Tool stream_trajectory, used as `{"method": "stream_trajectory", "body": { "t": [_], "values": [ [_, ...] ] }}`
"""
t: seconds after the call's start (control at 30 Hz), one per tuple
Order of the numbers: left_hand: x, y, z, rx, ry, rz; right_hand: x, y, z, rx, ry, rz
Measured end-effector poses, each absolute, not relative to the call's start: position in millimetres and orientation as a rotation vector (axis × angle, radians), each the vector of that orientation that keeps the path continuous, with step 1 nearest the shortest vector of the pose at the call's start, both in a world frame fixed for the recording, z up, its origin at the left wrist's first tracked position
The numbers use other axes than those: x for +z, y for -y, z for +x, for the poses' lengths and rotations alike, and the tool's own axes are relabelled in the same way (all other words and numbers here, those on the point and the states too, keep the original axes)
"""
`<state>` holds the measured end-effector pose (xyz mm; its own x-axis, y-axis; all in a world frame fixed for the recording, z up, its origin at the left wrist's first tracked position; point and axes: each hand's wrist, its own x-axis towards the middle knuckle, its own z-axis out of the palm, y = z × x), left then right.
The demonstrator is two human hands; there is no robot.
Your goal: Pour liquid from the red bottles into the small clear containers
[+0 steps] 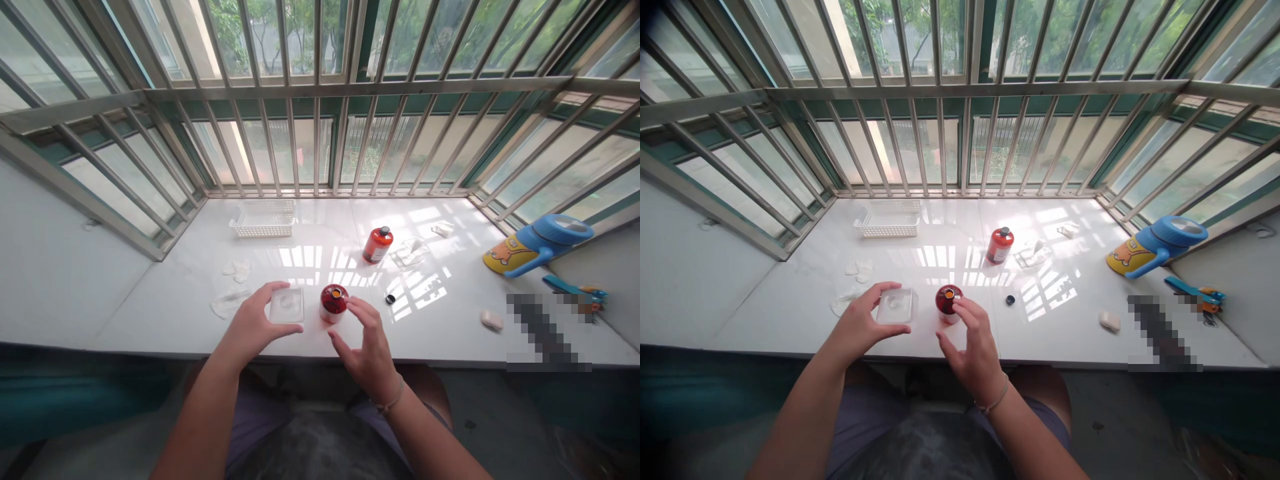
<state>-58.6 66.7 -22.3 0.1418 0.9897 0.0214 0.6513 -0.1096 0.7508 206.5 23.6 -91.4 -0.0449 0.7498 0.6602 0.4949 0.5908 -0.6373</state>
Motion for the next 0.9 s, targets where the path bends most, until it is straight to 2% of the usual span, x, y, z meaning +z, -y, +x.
{"method": "stream_trajectory", "body": {
  "t": [0.27,0.4,0.53,0.63,0.73,0.9],
  "values": [
    [13,-34,-12,0.735,-1.171,1.825,-78,0,192,0.839,1.694,-1.002],
    [0,-34,2,0.763,-1.047,1.646,-83,4,198,0.999,1.481,-1.033],
    [-35,-56,0,0.897,-0.796,1.557,-80,10,205,1.197,1.263,-1.053],
    [-67,-83,-4,0.993,-0.805,1.508,-75,14,213,1.195,1.142,-1.099],
    [-93,-107,-3,0.861,-0.896,1.533,-73,16,224,1.130,1.096,-1.166],
    [-109,-124,10,0.675,-0.723,1.480,-80,15,244,1.079,1.125,-1.209]
  ]
}}
